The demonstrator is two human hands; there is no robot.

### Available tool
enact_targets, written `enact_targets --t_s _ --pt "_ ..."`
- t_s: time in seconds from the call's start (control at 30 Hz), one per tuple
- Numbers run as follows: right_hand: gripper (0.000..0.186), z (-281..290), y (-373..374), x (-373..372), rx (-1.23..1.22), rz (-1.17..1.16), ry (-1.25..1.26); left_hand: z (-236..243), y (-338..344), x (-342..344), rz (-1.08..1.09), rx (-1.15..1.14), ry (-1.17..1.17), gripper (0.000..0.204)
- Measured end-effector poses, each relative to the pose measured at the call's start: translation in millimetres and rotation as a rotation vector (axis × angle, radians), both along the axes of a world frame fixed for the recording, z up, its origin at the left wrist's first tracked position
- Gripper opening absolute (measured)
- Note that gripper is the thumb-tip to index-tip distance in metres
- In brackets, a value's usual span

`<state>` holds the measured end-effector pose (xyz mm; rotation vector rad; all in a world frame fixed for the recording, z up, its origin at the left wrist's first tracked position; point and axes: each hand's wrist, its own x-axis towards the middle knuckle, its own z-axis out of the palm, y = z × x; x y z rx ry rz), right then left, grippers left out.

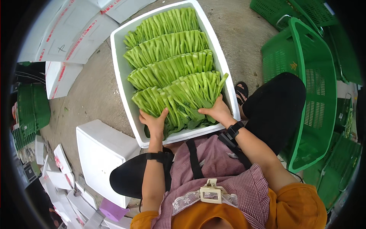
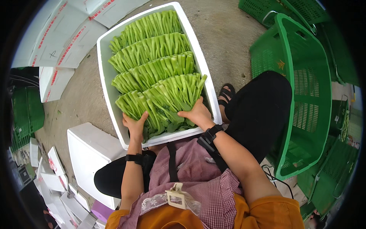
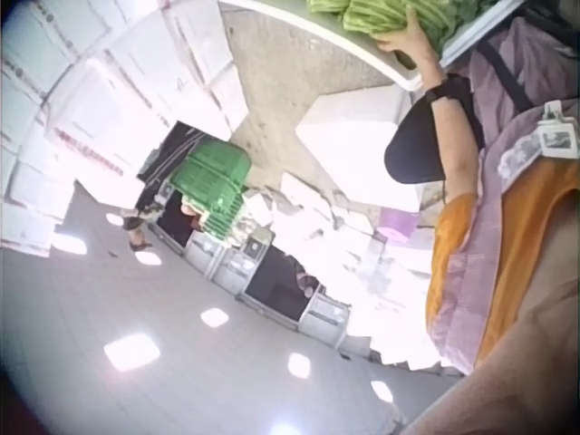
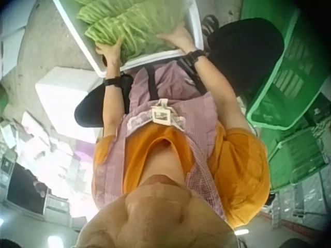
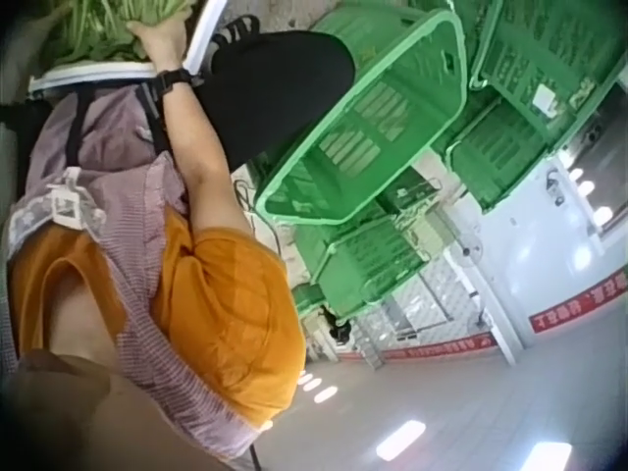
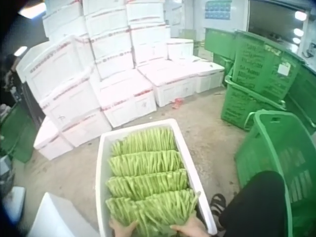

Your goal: Sort and pack leafy green vegetables from a white styrofoam container into a green plastic crate.

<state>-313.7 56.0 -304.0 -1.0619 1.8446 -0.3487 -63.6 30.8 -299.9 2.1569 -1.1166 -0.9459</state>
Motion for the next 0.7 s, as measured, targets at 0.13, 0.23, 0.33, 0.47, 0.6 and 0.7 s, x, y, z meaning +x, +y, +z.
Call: enact_targets --t_s 0.13,0.23,0.33,0.47,0.6,0.7 --pt "0.101 -3 -3 6 -0.002 -0.011 0.039 -13 -7 21 -0.023 -0.038 0.017 0.095" --pt "0.098 -13 2 2 -0.100 0.091 0.257 -6 -7 23 0.049 0.072 0.412 0.092" --pt "0.099 -8 3 2 -0.111 0.037 0.133 -11 1 29 -0.036 0.077 0.623 0.099" --pt "0.107 -3 2 -1 -0.045 0.040 0.049 -10 9 9 -0.193 0.086 0.447 0.108" --pt "0.098 1 -5 8 -0.008 0.071 0.117 -23 9 11 -0.141 0.005 0.392 0.108" --pt "0.082 4 -6 12 -0.040 -0.014 0.133 -21 6 14 -0.062 0.017 0.456 0.101"
